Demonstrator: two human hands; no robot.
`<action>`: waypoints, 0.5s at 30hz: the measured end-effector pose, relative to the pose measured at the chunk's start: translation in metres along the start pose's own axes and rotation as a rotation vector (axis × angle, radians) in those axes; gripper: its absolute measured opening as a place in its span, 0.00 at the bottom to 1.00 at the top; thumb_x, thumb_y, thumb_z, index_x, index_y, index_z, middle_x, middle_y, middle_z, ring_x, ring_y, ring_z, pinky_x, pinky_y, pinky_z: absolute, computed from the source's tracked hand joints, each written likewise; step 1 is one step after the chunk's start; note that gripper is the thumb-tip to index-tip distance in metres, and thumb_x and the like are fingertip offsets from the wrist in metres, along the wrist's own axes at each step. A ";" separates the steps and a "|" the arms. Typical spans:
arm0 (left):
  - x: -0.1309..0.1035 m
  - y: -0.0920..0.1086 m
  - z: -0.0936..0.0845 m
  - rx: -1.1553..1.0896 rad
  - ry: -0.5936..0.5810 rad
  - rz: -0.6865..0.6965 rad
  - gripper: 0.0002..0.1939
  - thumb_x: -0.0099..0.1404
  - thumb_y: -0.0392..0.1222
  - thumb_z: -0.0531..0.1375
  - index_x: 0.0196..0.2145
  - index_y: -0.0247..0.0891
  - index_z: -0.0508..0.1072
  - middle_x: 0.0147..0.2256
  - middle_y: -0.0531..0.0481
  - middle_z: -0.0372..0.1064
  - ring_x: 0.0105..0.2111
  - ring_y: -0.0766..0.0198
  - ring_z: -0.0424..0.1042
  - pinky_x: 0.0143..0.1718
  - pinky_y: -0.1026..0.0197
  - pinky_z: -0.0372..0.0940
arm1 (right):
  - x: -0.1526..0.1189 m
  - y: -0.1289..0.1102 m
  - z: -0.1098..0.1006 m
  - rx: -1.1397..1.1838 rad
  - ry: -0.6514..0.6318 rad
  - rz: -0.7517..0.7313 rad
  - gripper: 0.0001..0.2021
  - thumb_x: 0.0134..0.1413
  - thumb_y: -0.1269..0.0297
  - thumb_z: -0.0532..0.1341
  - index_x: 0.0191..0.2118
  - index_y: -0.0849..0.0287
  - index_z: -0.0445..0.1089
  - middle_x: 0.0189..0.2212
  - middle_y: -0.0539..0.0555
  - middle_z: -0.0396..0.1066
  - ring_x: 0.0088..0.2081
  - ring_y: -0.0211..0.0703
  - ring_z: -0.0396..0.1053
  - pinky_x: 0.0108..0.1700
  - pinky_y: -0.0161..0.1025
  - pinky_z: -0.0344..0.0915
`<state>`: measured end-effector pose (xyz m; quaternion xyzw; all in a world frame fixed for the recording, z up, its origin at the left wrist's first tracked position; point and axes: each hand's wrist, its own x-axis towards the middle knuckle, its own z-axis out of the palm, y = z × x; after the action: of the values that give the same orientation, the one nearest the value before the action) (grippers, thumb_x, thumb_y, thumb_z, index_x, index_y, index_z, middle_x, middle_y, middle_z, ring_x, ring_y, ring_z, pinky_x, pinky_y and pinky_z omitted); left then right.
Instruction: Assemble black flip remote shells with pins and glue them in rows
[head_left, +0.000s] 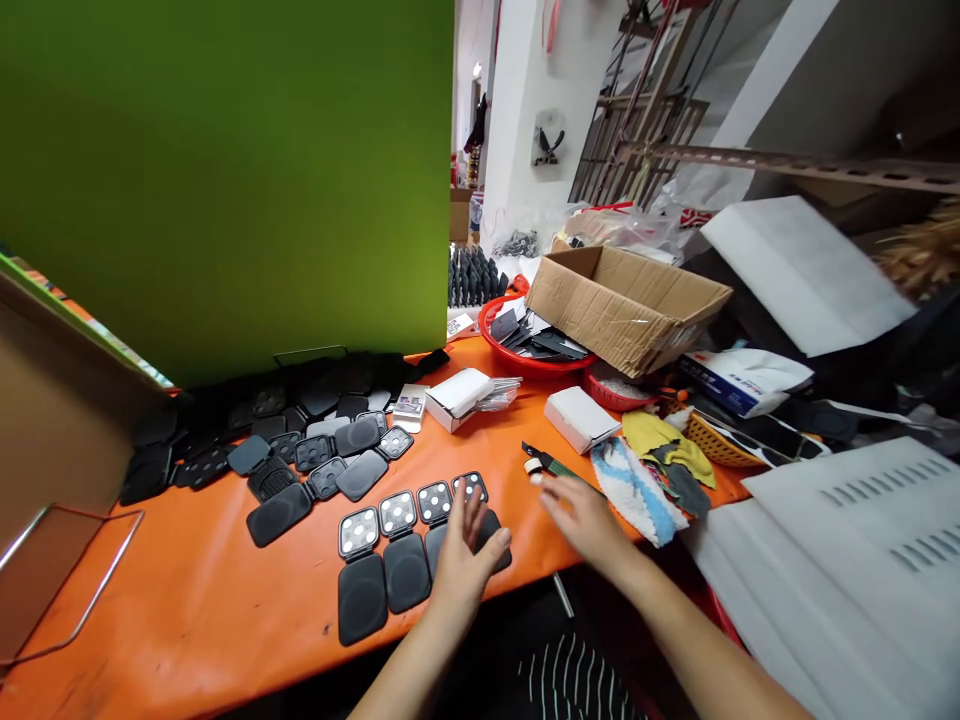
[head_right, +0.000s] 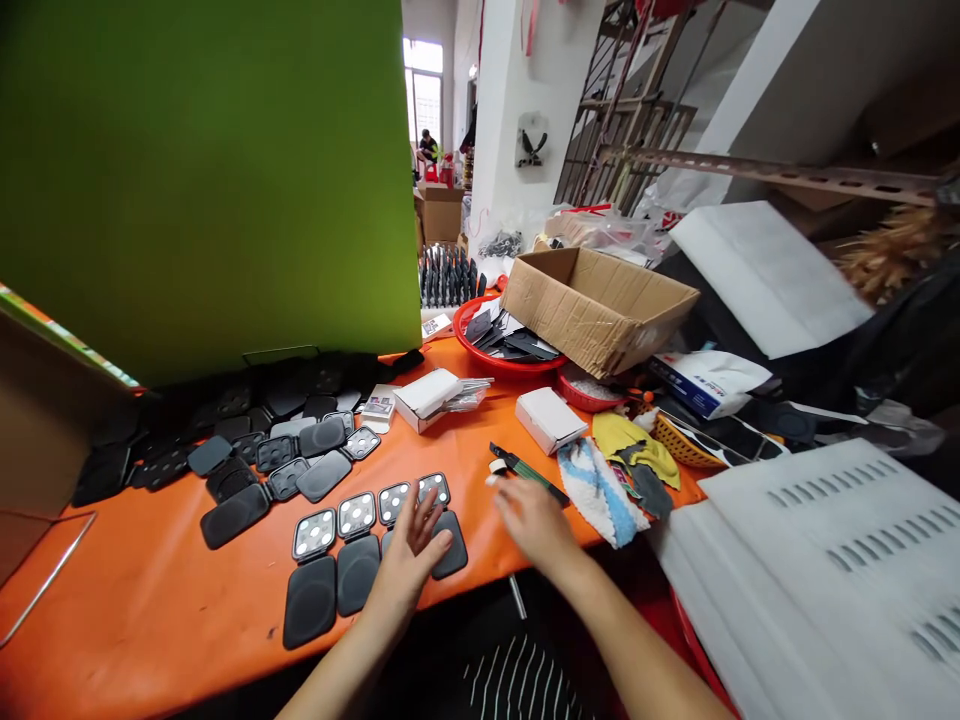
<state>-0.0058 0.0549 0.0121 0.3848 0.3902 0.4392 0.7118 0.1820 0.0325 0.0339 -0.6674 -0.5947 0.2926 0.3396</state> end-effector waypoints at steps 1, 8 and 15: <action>0.004 -0.005 -0.004 0.005 0.025 -0.001 0.50 0.46 0.56 0.68 0.62 0.41 0.52 0.60 0.33 0.54 0.58 0.47 0.57 0.56 0.47 0.55 | 0.012 0.014 -0.009 -0.233 0.100 0.013 0.16 0.57 0.60 0.53 0.48 0.58 0.69 0.44 0.62 0.68 0.48 0.53 0.63 0.51 0.50 0.57; 0.005 -0.006 -0.018 0.219 -0.027 -0.059 0.22 0.50 0.53 0.64 0.39 0.37 0.75 0.42 0.40 0.74 0.47 0.50 0.70 0.51 0.50 0.62 | 0.045 0.072 -0.025 -0.607 0.032 0.265 0.16 0.61 0.62 0.50 0.47 0.67 0.66 0.44 0.67 0.67 0.46 0.56 0.65 0.48 0.48 0.59; 0.006 -0.001 -0.014 0.490 -0.108 -0.014 0.16 0.55 0.52 0.58 0.36 0.38 0.76 0.38 0.44 0.75 0.42 0.52 0.72 0.46 0.52 0.65 | 0.046 0.071 -0.035 -0.317 -0.031 0.303 0.17 0.59 0.63 0.52 0.52 0.61 0.63 0.32 0.55 0.72 0.33 0.42 0.70 0.34 0.35 0.64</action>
<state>-0.0158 0.0633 0.0046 0.5660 0.4491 0.3053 0.6203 0.2575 0.0700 -0.0016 -0.7894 -0.5315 0.2535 0.1733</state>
